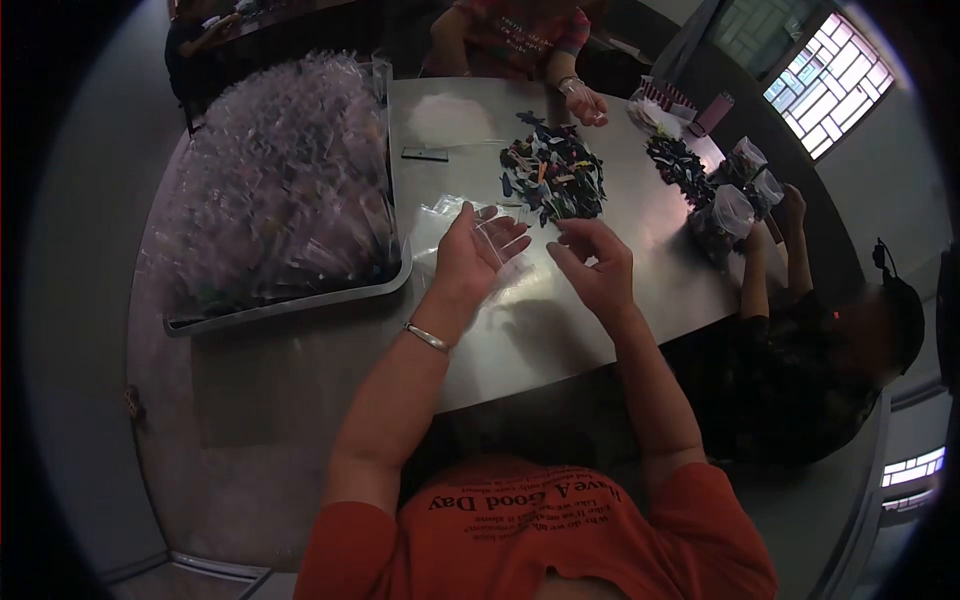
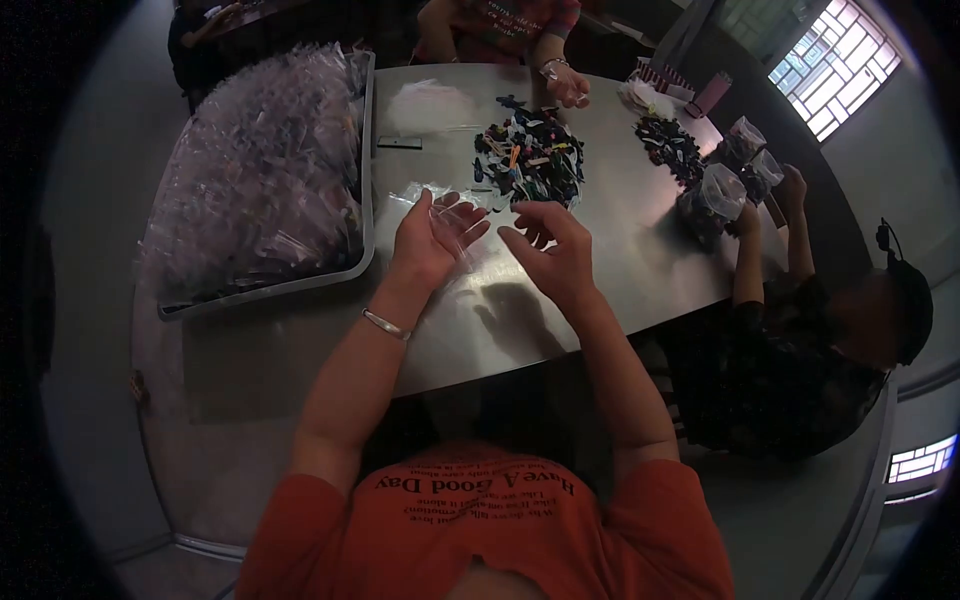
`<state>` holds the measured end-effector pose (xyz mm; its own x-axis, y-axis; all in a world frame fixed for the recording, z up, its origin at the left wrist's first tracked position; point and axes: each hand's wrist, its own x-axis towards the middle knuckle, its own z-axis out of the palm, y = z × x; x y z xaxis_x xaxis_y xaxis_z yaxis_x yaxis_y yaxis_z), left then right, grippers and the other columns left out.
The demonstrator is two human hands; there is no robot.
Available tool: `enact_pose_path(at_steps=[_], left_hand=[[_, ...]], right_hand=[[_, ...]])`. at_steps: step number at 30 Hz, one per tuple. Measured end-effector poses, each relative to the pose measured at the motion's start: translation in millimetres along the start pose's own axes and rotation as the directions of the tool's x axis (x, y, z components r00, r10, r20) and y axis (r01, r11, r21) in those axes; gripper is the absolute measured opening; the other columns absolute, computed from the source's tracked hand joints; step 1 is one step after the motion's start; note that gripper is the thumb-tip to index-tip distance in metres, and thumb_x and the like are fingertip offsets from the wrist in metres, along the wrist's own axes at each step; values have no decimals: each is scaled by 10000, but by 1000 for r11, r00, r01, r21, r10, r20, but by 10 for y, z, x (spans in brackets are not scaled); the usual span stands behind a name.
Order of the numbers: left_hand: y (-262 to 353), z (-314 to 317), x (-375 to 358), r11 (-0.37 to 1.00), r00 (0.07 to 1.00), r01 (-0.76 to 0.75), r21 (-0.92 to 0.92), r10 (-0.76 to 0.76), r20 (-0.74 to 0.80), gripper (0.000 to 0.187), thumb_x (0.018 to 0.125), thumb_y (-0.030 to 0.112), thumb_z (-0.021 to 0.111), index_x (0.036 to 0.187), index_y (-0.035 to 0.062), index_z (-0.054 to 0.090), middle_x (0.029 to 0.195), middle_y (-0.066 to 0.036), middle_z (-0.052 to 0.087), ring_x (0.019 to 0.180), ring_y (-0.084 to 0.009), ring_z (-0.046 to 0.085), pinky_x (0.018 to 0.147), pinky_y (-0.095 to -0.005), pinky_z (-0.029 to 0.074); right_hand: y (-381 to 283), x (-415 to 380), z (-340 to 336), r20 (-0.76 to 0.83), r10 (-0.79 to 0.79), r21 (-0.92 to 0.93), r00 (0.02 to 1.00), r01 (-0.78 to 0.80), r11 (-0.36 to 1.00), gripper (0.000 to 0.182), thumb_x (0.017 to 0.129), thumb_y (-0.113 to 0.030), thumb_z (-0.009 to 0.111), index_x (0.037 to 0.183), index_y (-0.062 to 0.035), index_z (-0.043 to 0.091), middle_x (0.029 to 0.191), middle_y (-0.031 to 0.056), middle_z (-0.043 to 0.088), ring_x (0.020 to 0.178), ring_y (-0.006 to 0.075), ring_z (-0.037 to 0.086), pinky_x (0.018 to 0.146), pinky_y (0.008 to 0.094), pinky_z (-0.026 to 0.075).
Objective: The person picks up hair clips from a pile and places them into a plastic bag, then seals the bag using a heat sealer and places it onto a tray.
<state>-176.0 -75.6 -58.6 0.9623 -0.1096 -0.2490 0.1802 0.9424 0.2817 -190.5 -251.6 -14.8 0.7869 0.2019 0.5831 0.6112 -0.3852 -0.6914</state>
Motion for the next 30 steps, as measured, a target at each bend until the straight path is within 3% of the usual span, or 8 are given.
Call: enact_pose_path(at_steps=[3, 8, 10, 15, 17, 21, 23, 30], left_hand=[[-10, 59, -76, 1000, 999, 20, -2, -20, 29, 459, 983, 390, 350, 1007, -33, 528, 951, -188, 579, 972, -365, 573, 907, -506, 472], [-7, 82, -100, 999, 1000, 28, 29, -29, 12, 476, 993, 397, 299, 1040, -26, 512, 971, -181, 587, 989, -361, 572, 945, -473, 453], [-42, 29, -64, 994, 982, 105, -13, -101, 158, 440, 997, 391, 285, 1066, -1, 474, 984, -211, 586, 950, -371, 582, 903, -510, 460], [-53, -46, -21, 991, 989, 69, 117, -83, 120, 431, 998, 381, 289, 1080, -2, 471, 994, -194, 587, 926, -320, 595, 837, -453, 494], [-54, -40, -31, 989, 992, 46, 139, -62, 113, 431, 998, 378, 295, 1091, -2, 474, 1004, -187, 588, 918, -305, 596, 810, -432, 502], [-51, -18, -55, 987, 985, 85, 135, -104, 140, 449, 997, 385, 279, 1128, 2, 475, 1029, -152, 592, 969, -274, 577, 879, -427, 473], [-62, 4, -43, 988, 985, 84, 130, -102, 141, 452, 996, 382, 281, 1139, 0, 474, 1036, -149, 590, 976, -269, 577, 890, -424, 469], [-65, -48, -7, 993, 988, 6, 119, -24, 152, 434, 996, 318, 298, 1189, -26, 479, 1079, -161, 597, 993, -265, 591, 906, -420, 471]], right_hand=[[-135, 3, 30, 36, -388, -203, 921, 387, 900, 176, 657, -36, 759, 812, -68, 684, 778, 60, 611, 658, 184, 595, 554, 280, 492], [-269, -43, 166, 138, -376, -325, 916, 401, 857, 241, 634, 7, 722, 850, -99, 705, 971, 50, 620, 859, 208, 592, 705, 321, 505], [-266, -24, 204, 171, -365, -356, 915, 403, 843, 234, 648, -13, 704, 863, -105, 702, 972, 38, 624, 864, 213, 593, 727, 331, 500], [-116, -37, 279, 203, -332, -521, 921, 389, 760, 218, 680, -78, 656, 889, -127, 691, 971, 14, 633, 879, 223, 593, 762, 354, 483], [-55, -34, 315, 206, -396, -587, 895, 437, 682, 274, 668, -110, 671, 942, -107, 668, 958, 21, 611, 874, 213, 585, 748, 361, 461], [-52, -20, 432, 122, -439, -496, 890, 437, 750, 302, 674, -144, 686, 974, -114, 668, 901, 25, 601, 852, 222, 582, 739, 356, 460], [-58, -26, 482, 125, -348, -451, 929, 366, 814, 312, 671, -159, 695, 978, -111, 668, 899, 25, 594, 841, 227, 582, 733, 357, 462], [-44, -23, 379, 273, -372, -539, 887, 461, 705, 269, 695, -132, 618, 958, -107, 667, 1002, 21, 580, 931, 214, 556, 780, 342, 442]])
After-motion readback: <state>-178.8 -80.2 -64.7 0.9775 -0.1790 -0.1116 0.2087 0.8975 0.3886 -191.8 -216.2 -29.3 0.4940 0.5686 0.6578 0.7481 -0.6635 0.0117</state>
